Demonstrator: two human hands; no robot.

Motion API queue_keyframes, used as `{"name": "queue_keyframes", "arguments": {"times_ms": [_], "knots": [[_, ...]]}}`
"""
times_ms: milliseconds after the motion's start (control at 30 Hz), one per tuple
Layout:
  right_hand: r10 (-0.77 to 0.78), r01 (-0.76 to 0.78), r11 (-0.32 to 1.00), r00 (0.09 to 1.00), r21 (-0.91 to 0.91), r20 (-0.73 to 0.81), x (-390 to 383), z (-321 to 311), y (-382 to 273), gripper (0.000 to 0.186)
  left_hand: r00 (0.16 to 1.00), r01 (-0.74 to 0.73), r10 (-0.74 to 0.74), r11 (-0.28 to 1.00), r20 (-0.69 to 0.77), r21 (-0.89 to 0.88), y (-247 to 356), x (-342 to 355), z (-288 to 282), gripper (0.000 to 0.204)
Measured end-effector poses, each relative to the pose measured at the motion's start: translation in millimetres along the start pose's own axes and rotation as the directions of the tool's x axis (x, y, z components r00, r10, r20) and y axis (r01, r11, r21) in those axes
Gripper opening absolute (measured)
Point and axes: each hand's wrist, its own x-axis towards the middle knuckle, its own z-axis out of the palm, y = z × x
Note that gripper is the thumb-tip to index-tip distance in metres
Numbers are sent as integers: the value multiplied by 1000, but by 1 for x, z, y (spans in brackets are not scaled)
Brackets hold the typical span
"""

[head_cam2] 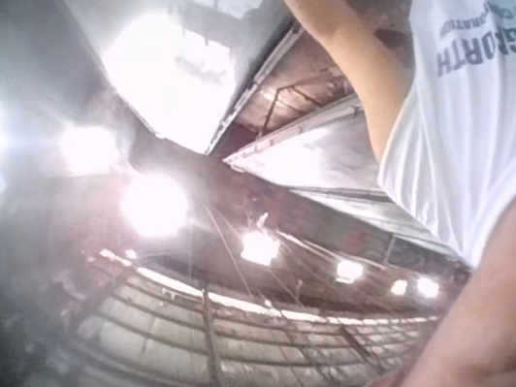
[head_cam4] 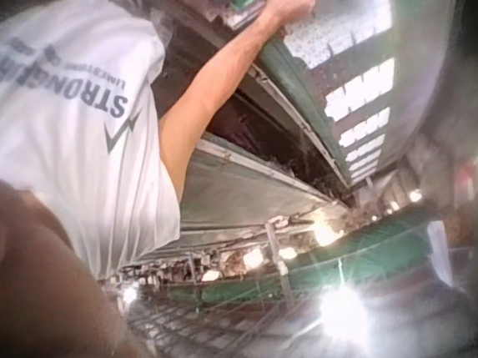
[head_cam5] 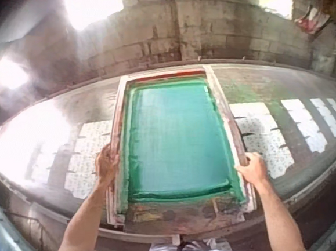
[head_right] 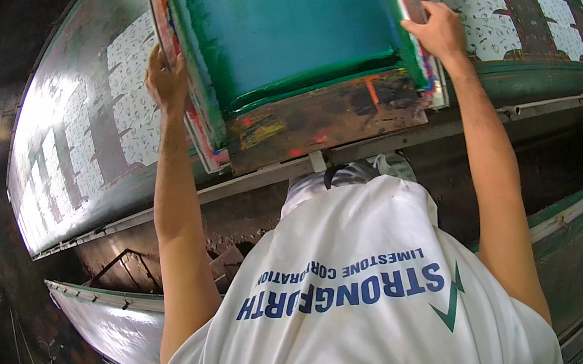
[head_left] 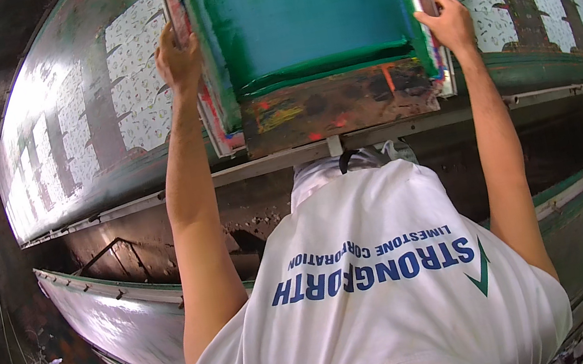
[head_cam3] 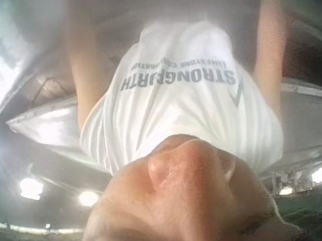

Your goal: The person repeatedly pulls a squeegee across a green screen-printing frame to spread ink over the mesh. The person holds the frame steady with one hand while using the squeegee with the other, repeating the motion across the same area.

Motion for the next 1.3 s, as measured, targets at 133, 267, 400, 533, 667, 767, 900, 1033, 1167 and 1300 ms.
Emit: {"name": "queue_keyframes", "arguments": {"times_ms": [133, 267, 400, 533, 667, 767, 900, 1033, 1167, 1300], "knots": [[2, -2, 1000, 1000, 21, 22, -16, 23, -27, 64, 998, 60, -60, 998, 5, 33, -27, -20, -12, 61], [-18, 21, 998, 999, -64, 43, -29, 35, -23, 61, 997, 75, -75, 996, 15, 43, -31, -43, -2, 64], [-42, 43, 998, 998, -43, 38, -35, 39, -6, 63, 998, 50, -50, 999, 29, 7, -31, -55, 9, 65], [-49, 51, 997, 998, -59, 48, -32, 44, 4, 67, 998, 59, -59, 998, 9, 16, -29, -56, 16, 65], [-18, 20, 1000, 996, -17, 90, -33, 48, 10, 72, 1000, 23, -23, 999, 6, 22, -30, -56, 21, 64], [15, -16, 1000, 993, 9, 119, -36, 49, 12, 72, 999, 18, -19, 1000, 39, 17, -34, -56, 25, 64], [52, -60, 997, 982, 40, 179, -41, 51, 12, 69, 997, 20, -26, 996, 76, 83, -38, -58, 34, 63], [63, -76, 994, 984, 74, 167, -43, 58, 13, 70, 997, -25, 14, 989, 75, 144, -39, -64, 39, 59], [79, -100, 988, 982, 117, 174, -48, 62, 13, 73, 995, -31, 11, 977, 95, 209, -38, -64, 41, 54], [90, -108, 987, 985, 120, 145, -60, 54, 10, 74, 995, -58, 39, 975, 94, 215, -34, -65, 42, 50]]}}
